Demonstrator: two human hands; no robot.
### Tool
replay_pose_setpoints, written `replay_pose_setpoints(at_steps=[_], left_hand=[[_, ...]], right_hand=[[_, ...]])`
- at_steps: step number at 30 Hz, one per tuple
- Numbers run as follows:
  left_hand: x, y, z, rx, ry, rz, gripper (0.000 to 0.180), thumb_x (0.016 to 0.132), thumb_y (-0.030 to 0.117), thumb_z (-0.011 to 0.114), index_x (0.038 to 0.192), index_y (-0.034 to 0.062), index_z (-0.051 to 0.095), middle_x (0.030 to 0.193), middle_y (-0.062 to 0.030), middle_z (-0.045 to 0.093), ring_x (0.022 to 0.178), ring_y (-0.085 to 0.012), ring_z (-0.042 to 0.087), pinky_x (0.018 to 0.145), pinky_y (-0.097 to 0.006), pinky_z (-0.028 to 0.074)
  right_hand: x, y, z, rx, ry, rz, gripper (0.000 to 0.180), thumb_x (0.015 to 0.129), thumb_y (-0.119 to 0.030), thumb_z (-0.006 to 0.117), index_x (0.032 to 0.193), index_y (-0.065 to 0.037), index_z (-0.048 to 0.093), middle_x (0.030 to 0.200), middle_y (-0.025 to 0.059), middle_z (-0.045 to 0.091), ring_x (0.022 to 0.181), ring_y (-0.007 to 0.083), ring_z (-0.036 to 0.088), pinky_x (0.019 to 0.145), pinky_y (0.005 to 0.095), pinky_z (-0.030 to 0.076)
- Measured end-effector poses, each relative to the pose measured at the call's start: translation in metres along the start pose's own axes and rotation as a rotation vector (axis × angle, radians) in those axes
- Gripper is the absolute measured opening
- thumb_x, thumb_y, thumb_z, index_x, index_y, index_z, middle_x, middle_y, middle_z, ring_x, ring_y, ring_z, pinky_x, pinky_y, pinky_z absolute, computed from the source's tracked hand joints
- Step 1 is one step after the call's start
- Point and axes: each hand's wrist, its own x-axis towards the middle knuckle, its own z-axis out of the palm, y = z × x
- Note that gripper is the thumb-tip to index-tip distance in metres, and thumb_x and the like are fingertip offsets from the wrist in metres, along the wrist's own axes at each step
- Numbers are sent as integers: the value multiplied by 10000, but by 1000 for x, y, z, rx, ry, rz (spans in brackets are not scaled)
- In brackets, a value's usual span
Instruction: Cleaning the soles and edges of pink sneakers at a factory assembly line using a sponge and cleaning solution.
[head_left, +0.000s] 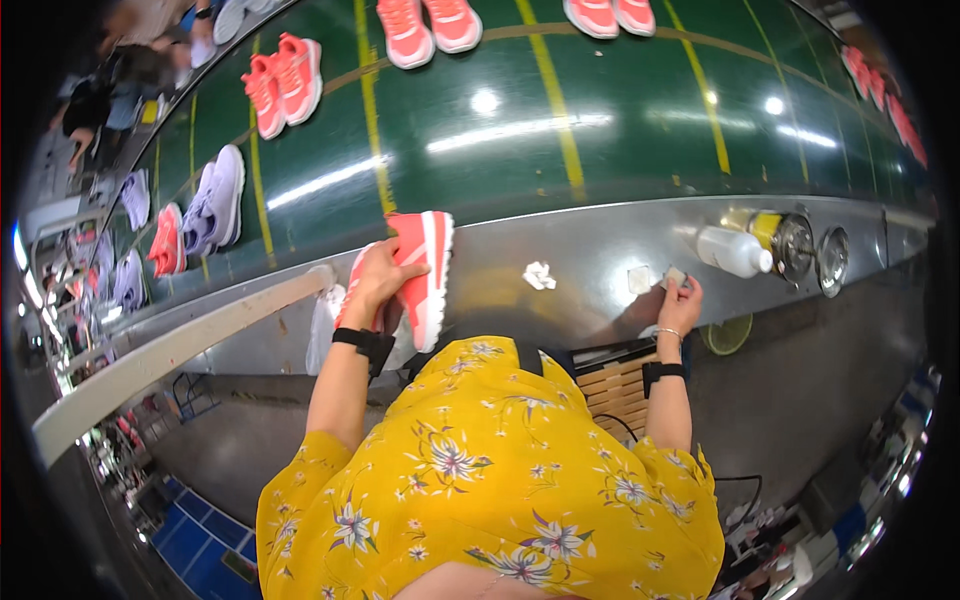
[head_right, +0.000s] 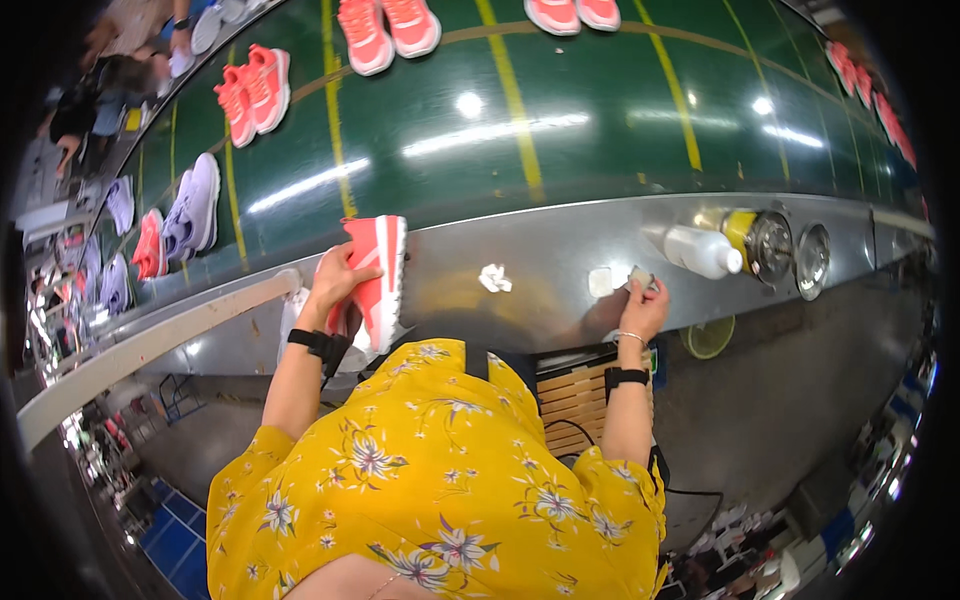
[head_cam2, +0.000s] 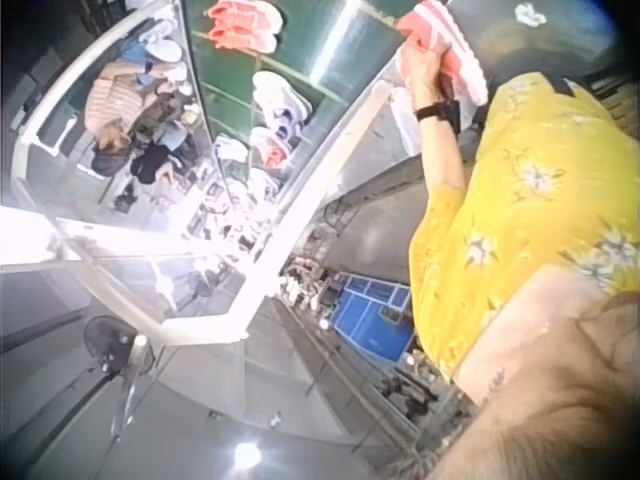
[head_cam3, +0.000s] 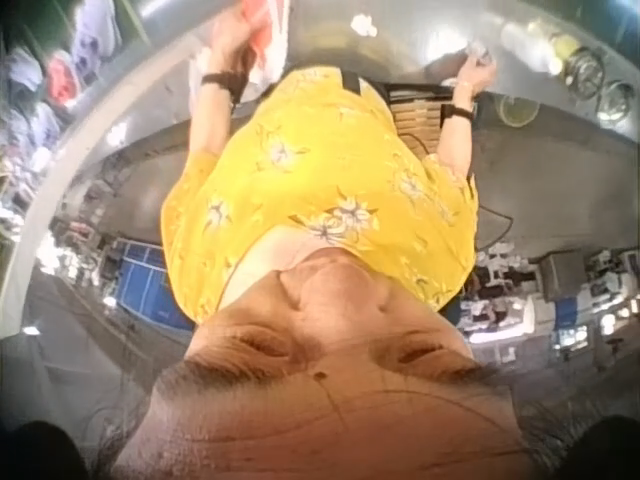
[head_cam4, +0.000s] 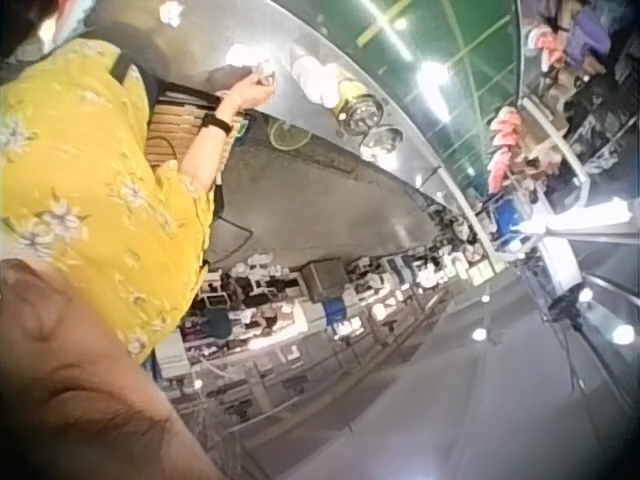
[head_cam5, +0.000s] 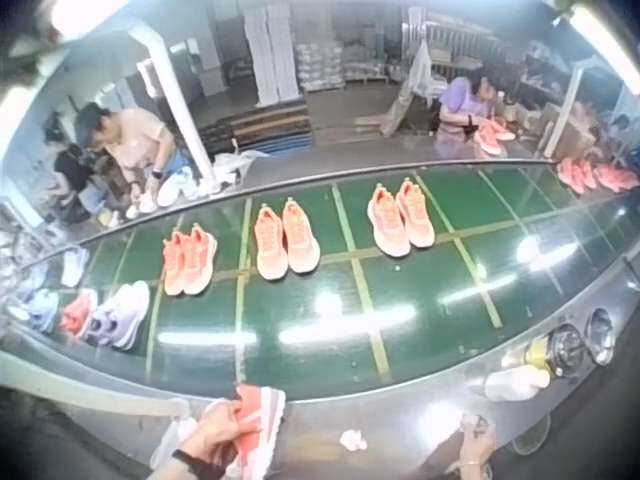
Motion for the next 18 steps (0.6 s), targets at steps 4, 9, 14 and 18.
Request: replay_pose_setpoints(at_steps=[4, 9, 14, 18], left_hand=[[-1, -12, 5, 52, 66, 14, 477, 670, 356, 845, 947, -5, 702, 908, -178, 711, 906, -357, 659, 826, -432, 505], [-6, 1, 15, 360, 208, 160, 521, 667, 454, 845, 818, -12, 669, 831, -192, 678, 858, -361, 622, 876, -451, 426], [-12, 30, 23, 437, 249, 133, 501, 690, 461, 840, 812, 6, 671, 776, -135, 667, 839, -305, 605, 894, -436, 391], [-10, 28, 28, 376, 287, 171, 480, 680, 431, 852, 815, 6, 673, 789, -126, 671, 833, -304, 596, 896, -441, 389]], right_hand=[[-9, -8, 3, 30, 35, -24, 366, 866, -154, 780, 1150, 36, 650, 997, 69, 598, 781, 137, 576, 708, 285, 517], [-30, -90, 0, 173, 29, -276, 313, 918, -109, 709, 1185, 32, 627, 1003, 62, 593, 845, 128, 595, 738, 284, 521], [-80, -219, 37, 466, -639, -201, 273, 987, -121, 573, 1252, -59, 563, 1048, 81, 666, 909, 156, 647, 784, 301, 530], [-125, -293, 103, 402, -791, -436, 223, 957, -157, 573, 1160, -65, 582, 978, 152, 688, 922, 330, 678, 804, 416, 526]])
